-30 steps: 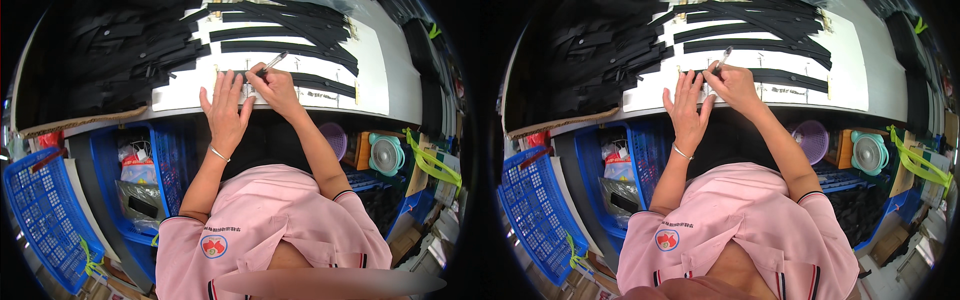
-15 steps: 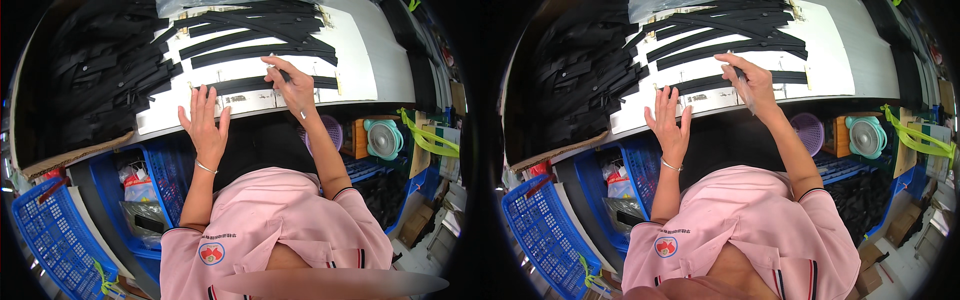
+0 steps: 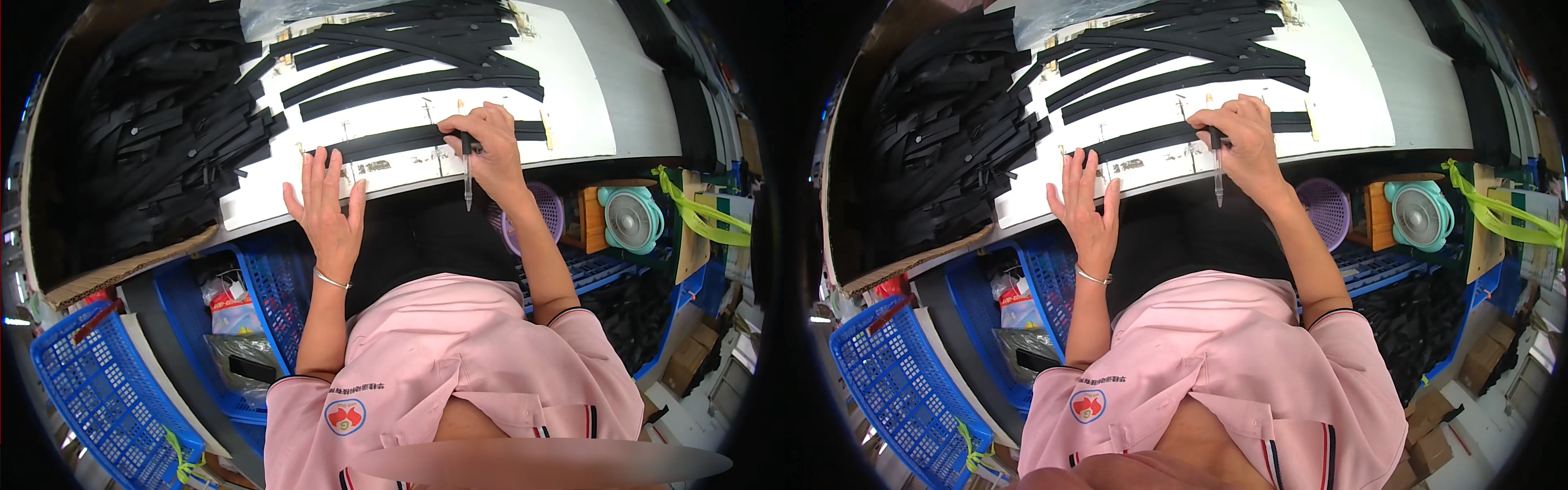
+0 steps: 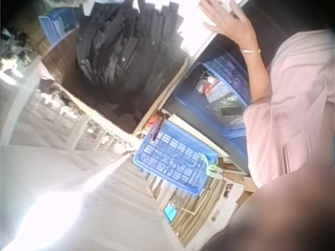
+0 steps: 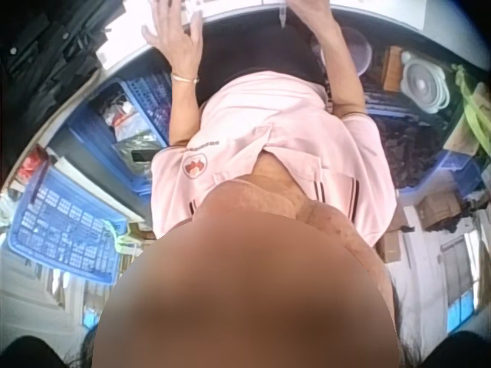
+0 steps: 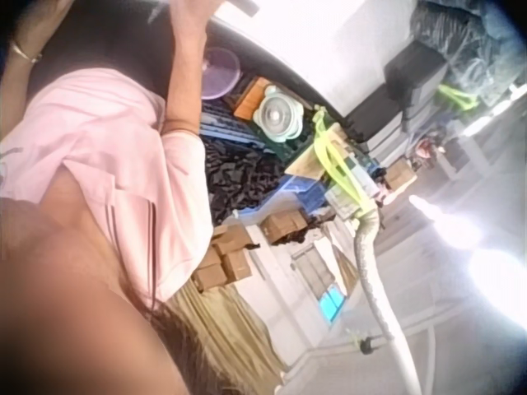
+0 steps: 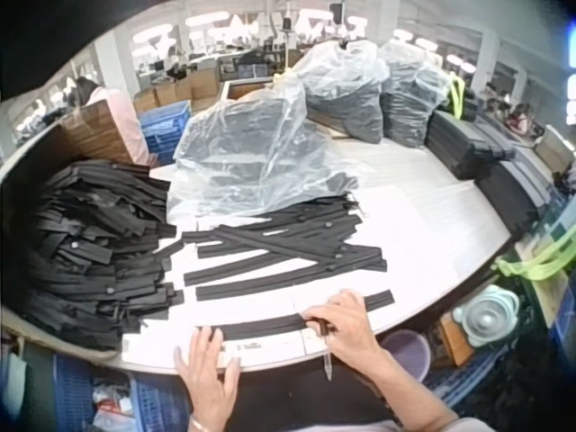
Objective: Marking zippers with a pen on a template for manufacturing.
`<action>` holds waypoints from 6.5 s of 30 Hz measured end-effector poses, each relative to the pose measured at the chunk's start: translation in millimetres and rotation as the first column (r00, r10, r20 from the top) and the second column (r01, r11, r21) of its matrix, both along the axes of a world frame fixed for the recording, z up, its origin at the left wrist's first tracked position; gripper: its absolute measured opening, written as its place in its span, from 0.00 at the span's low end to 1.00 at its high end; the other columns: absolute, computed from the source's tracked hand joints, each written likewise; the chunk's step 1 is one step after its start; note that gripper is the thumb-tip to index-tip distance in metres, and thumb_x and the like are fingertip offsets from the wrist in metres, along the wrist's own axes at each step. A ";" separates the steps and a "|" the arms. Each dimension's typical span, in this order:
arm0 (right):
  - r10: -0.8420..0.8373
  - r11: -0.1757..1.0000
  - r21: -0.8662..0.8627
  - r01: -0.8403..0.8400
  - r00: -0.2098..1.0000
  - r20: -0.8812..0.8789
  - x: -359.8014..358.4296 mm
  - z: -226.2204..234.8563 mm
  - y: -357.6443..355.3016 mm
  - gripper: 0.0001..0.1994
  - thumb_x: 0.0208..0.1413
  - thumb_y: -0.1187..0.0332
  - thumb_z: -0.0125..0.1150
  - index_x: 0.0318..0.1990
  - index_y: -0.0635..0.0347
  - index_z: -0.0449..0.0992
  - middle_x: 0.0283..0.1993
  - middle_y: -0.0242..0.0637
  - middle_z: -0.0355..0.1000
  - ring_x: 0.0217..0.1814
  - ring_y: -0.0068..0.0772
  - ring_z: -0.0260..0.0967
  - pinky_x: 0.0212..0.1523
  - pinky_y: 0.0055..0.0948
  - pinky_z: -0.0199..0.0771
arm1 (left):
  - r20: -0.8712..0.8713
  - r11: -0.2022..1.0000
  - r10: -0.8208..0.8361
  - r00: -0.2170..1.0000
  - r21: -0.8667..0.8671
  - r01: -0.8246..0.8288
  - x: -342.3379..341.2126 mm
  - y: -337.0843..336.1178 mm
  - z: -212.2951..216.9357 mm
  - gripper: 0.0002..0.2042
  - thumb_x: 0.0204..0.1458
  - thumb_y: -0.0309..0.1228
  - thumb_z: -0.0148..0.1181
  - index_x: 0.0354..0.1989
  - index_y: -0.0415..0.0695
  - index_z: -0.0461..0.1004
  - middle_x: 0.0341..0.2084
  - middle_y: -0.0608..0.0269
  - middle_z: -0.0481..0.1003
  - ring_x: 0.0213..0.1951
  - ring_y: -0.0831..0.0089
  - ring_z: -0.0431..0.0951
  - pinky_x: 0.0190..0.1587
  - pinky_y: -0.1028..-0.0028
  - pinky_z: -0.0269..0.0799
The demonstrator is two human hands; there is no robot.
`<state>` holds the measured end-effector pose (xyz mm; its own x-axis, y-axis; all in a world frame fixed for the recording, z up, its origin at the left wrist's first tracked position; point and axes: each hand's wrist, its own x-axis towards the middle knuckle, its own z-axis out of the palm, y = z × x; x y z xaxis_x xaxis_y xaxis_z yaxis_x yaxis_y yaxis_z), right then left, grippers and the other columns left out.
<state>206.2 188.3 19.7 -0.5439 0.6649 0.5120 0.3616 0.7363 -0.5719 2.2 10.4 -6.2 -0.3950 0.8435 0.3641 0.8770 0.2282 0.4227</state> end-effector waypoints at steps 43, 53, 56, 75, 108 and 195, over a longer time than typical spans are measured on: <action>0.003 0.980 -0.196 -0.027 0.993 -0.122 -10.9 -9.7 9.3 0.04 0.61 0.71 0.66 0.37 0.62 0.83 0.31 0.33 0.80 0.37 0.31 0.71 0.51 0.31 0.68 | 0.252 0.946 -0.230 0.940 0.283 0.156 51.1 91.5 9.6 0.05 0.49 0.24 0.71 0.34 0.45 0.85 0.37 0.67 0.81 0.42 0.65 0.77 0.47 0.67 0.69; 0.131 0.979 -0.145 -0.143 0.987 -0.088 -6.5 -13.0 11.9 0.06 0.58 0.73 0.67 0.29 0.63 0.82 0.31 0.30 0.81 0.35 0.32 0.72 0.56 0.38 0.65 | 0.275 0.945 -0.236 0.932 0.290 0.154 52.2 93.1 8.2 0.05 0.49 0.23 0.70 0.34 0.44 0.84 0.36 0.66 0.80 0.42 0.64 0.77 0.47 0.67 0.69; 0.155 0.980 -0.112 -0.165 0.983 -0.093 -5.3 -15.0 13.9 0.06 0.57 0.73 0.67 0.29 0.62 0.82 0.30 0.30 0.81 0.34 0.32 0.72 0.55 0.38 0.65 | 0.285 0.938 -0.259 0.923 0.302 0.170 53.2 94.2 10.3 0.04 0.49 0.22 0.69 0.33 0.43 0.83 0.35 0.65 0.79 0.42 0.63 0.76 0.47 0.66 0.67; -0.304 0.859 -0.493 0.140 0.914 -0.270 72.2 -11.5 40.8 0.08 0.65 0.70 0.62 0.37 0.68 0.82 0.30 0.32 0.80 0.31 0.16 0.72 0.33 0.20 0.72 | 0.210 0.897 -0.367 0.906 0.336 0.286 85.8 114.1 21.5 0.05 0.50 0.23 0.70 0.36 0.44 0.84 0.39 0.64 0.80 0.44 0.63 0.77 0.50 0.64 0.67; -0.116 0.939 -0.343 0.033 0.968 -0.224 75.3 -16.7 41.0 0.09 0.61 0.71 0.64 0.31 0.66 0.81 0.26 0.34 0.79 0.28 0.25 0.73 0.31 0.26 0.71 | 0.162 0.883 -0.424 0.891 0.294 0.366 115.6 147.7 8.5 0.06 0.48 0.27 0.72 0.36 0.45 0.86 0.38 0.67 0.80 0.45 0.64 0.76 0.51 0.66 0.66; -0.359 0.836 0.546 0.058 0.810 0.464 115.9 -16.4 12.2 0.27 0.56 0.49 0.69 0.57 0.57 0.76 0.63 0.35 0.77 0.69 0.36 0.69 0.78 0.50 0.48 | -0.100 0.958 -0.224 0.969 -0.206 0.200 25.9 26.3 14.2 0.37 0.62 0.44 0.63 0.76 0.45 0.57 0.77 0.57 0.56 0.78 0.55 0.50 0.76 0.44 0.31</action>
